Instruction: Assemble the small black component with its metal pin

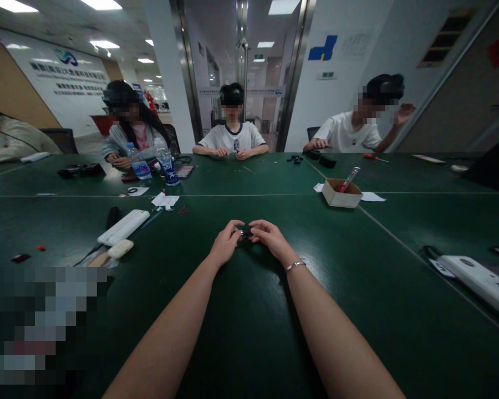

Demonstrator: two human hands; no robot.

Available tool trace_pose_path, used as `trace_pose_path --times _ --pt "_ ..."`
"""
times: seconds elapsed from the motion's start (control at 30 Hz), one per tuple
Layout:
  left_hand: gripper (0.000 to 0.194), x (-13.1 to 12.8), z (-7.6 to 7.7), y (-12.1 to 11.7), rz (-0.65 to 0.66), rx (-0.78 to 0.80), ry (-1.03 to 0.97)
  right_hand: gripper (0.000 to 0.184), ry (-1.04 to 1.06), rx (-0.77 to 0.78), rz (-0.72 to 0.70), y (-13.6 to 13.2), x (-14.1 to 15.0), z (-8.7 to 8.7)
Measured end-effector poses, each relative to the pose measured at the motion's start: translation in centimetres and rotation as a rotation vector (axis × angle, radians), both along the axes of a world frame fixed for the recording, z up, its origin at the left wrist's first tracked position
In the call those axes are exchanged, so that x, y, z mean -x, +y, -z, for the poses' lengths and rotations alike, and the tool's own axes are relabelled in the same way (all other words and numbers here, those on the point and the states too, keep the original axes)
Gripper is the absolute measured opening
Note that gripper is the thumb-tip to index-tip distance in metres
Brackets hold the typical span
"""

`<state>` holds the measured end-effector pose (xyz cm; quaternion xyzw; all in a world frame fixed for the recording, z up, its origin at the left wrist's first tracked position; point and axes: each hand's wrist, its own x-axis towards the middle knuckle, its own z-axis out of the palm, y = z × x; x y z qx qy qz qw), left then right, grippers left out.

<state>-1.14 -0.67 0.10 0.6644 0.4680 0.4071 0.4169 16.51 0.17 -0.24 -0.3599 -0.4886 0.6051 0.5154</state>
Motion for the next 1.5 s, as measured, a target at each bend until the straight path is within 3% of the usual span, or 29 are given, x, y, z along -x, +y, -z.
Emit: trace_pose_path --times 0.83,0.97,1.03,1.23,1.4,1.5 --pt "0.026 0.1 0.0 0.0 0.004 -0.011 -0.013 0.030 -0.003 0.004 0.003 -0.1 0.0 -0.1" --pt "0.025 0.0 0.3 0.2 -0.033 -0.045 -0.045 0.039 -0.021 -0.028 -0.015 -0.2 0.1 -0.2" --pt "0.023 0.1 0.3 0.2 -0.067 -0.084 -0.052 0.040 -0.081 -0.063 -0.031 -0.1 0.3 -0.1" --pt "0.022 0.1 0.2 0.3 -0.038 -0.129 0.141 0.012 -0.541 -0.275 0.071 0.2 0.9 0.6" --pt "0.019 -0.2 0.3 0.5 -0.057 -0.093 0.166 0.035 -0.297 -0.165 0.009 -0.5 2.2 0.4" --pt "0.018 -0.5 0.2 -0.2 -0.053 -0.102 0.213 0.037 -0.264 -0.130 0.000 -1.2 3.2 0.0"
